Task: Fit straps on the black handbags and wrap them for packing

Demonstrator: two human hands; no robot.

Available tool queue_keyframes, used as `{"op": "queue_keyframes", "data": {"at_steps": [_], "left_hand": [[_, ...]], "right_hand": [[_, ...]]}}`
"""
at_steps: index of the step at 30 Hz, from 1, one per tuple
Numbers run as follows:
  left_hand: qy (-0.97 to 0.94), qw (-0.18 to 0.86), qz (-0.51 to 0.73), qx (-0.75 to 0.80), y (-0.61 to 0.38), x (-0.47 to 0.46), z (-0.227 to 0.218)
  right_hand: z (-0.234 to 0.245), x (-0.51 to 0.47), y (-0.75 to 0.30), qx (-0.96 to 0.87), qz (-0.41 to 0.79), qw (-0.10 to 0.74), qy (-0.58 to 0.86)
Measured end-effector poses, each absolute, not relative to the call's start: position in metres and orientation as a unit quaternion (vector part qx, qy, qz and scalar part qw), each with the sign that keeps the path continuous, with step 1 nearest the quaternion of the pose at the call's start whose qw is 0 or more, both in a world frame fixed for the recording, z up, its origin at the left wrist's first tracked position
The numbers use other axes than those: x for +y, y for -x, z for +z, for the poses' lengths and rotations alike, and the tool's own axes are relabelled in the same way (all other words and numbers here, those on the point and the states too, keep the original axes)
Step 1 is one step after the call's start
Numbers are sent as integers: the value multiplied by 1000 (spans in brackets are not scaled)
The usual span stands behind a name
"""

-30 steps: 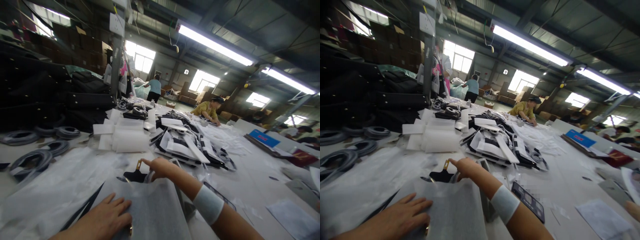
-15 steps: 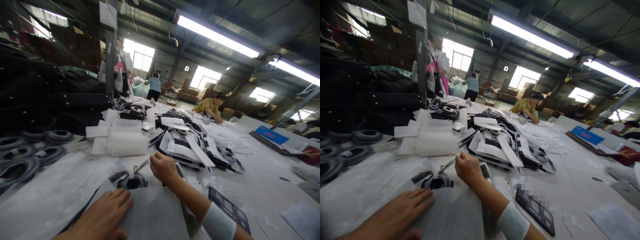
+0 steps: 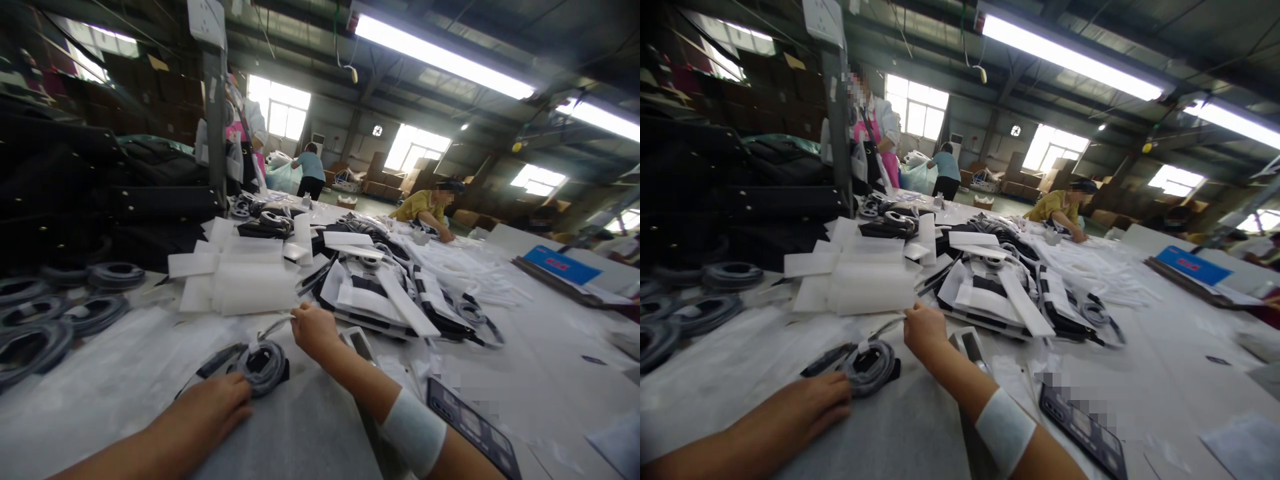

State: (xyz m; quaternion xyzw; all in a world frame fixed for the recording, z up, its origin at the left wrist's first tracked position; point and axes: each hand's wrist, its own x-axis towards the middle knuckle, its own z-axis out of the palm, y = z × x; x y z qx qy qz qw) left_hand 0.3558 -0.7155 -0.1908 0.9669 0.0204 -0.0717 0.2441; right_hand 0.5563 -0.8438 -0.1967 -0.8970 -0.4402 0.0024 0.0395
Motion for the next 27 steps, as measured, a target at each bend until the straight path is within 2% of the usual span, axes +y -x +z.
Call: {"op": "queue_keyframes", "data": {"at_steps": [5, 12, 19, 27], "left_hand": [[-985, 151, 1, 84, -389, -700, -188], [-966, 225, -42, 124, -429, -668, -219], [-945, 298, 26, 136, -430, -641, -223], [-934, 304, 45, 183, -430, -630, -228]], "right_hand": [[-185, -852, -541, -451, 34, 54, 890], [-200, -855, -517, -456, 153, 83, 873], [-220, -850, -532, -438, 269, 149, 845], [-209, -846, -529, -469, 232, 153, 839]]}}
